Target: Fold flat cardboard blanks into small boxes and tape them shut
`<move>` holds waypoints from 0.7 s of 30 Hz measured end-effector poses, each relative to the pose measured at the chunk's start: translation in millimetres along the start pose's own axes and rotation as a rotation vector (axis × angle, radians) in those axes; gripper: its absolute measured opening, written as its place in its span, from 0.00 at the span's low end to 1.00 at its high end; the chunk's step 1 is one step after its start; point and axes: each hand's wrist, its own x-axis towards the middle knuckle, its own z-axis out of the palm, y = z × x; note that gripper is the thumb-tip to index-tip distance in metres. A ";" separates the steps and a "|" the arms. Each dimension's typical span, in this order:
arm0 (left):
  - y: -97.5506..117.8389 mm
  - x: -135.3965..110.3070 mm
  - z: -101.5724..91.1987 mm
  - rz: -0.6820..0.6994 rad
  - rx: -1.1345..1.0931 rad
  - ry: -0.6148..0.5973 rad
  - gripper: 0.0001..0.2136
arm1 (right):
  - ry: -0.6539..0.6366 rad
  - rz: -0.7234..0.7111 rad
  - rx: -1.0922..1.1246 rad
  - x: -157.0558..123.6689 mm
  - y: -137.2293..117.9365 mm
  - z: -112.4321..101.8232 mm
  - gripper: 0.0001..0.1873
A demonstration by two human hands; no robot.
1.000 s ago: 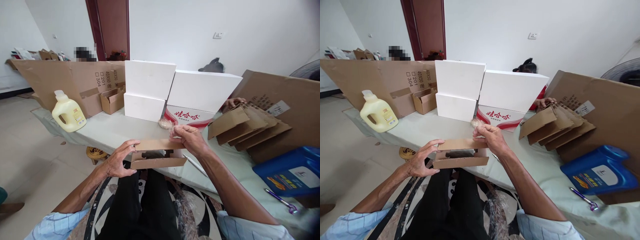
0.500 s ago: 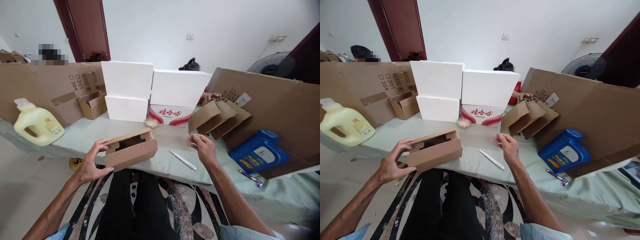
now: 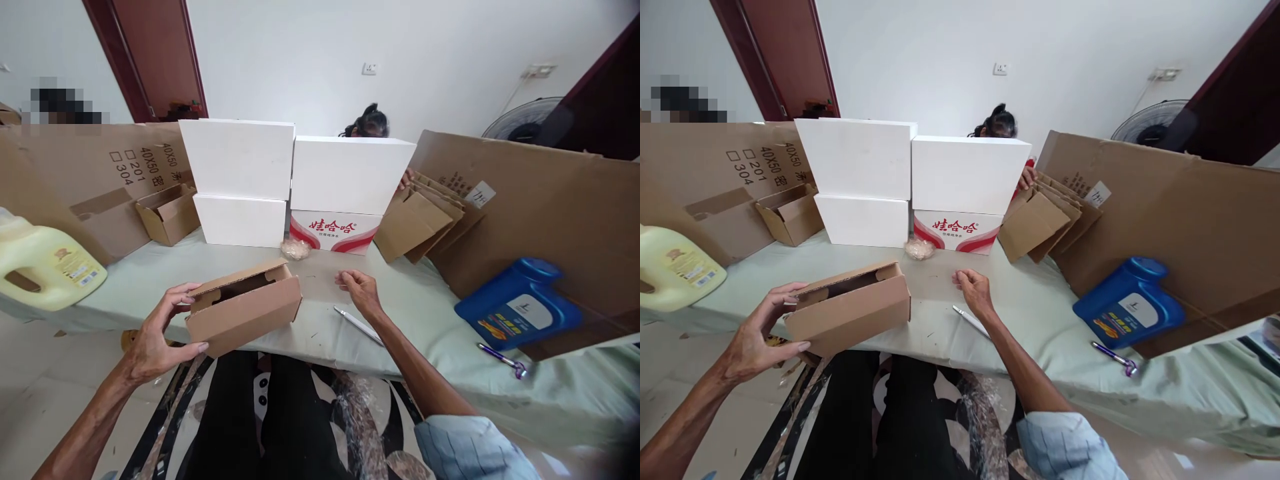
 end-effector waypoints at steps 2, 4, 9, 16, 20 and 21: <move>-1.3 -0.6 0.4 -0.023 0.001 0.005 0.25 | -0.026 -0.071 -0.118 24.3 -1.9 17.2 0.29; -2.8 -1.8 0.7 -0.027 0.009 0.001 0.25 | -0.048 -0.144 -0.258 49.9 -3.6 35.3 0.23; 1.8 -3.8 1.9 -0.086 0.010 0.003 0.25 | -0.154 -0.287 -0.589 102.5 1.2 83.9 0.17; 11.0 -3.2 1.7 -0.112 0.028 -0.008 0.26 | -0.338 -0.390 -0.878 117.2 30.5 124.1 0.14; 5.1 -3.0 2.2 -0.081 0.037 -0.011 0.28 | -0.399 -0.423 -0.928 106.6 40.5 124.4 0.21; 4.4 -2.7 2.8 -0.078 0.031 -0.012 0.28 | -0.412 -0.427 -0.928 103.4 41.7 124.0 0.24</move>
